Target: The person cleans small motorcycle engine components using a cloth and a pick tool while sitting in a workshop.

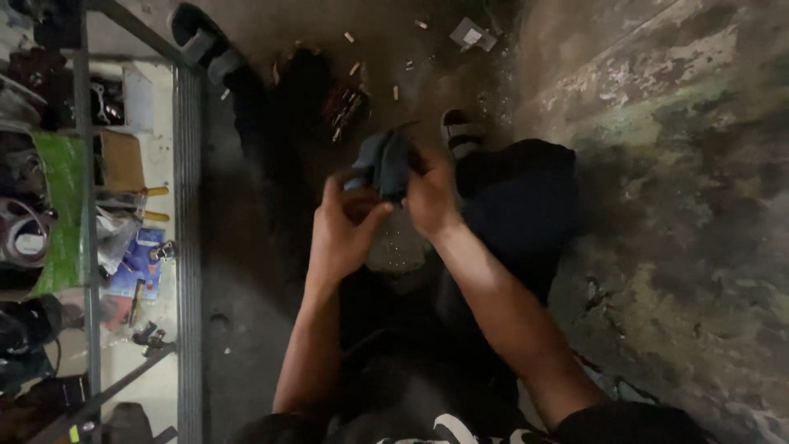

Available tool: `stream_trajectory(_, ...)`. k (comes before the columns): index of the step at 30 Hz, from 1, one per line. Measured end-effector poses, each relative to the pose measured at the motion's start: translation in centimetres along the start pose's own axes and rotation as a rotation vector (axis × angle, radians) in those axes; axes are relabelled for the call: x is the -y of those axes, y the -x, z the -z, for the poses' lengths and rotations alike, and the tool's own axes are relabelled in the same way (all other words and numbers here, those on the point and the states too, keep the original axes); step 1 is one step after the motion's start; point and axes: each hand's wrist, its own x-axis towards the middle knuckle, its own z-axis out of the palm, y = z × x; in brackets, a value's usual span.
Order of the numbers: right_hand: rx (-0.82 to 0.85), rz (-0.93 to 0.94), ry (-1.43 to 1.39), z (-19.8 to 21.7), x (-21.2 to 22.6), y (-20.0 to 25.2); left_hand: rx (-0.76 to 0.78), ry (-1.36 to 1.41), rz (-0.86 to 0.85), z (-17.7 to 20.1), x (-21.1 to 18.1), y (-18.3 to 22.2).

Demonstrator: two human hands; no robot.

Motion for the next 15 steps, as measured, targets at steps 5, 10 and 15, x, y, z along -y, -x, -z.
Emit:
stream_trajectory(5, -0.057, 0.077, -0.155, -4.6, 7.1, 0.6, -0.002, -0.174, 0.025, -0.7, -1.6, 0.0)
stream_trajectory(10, -0.066, -0.112, -0.4, -3.9, 8.3, 0.9, -0.05, -0.223, 0.029, -0.6, -1.3, -0.1)
stream_trajectory(15, -0.078, 0.409, 1.04, -1.5, 5.2, 1.2, -0.142, -0.221, -0.036, -0.2, -1.4, -0.3)
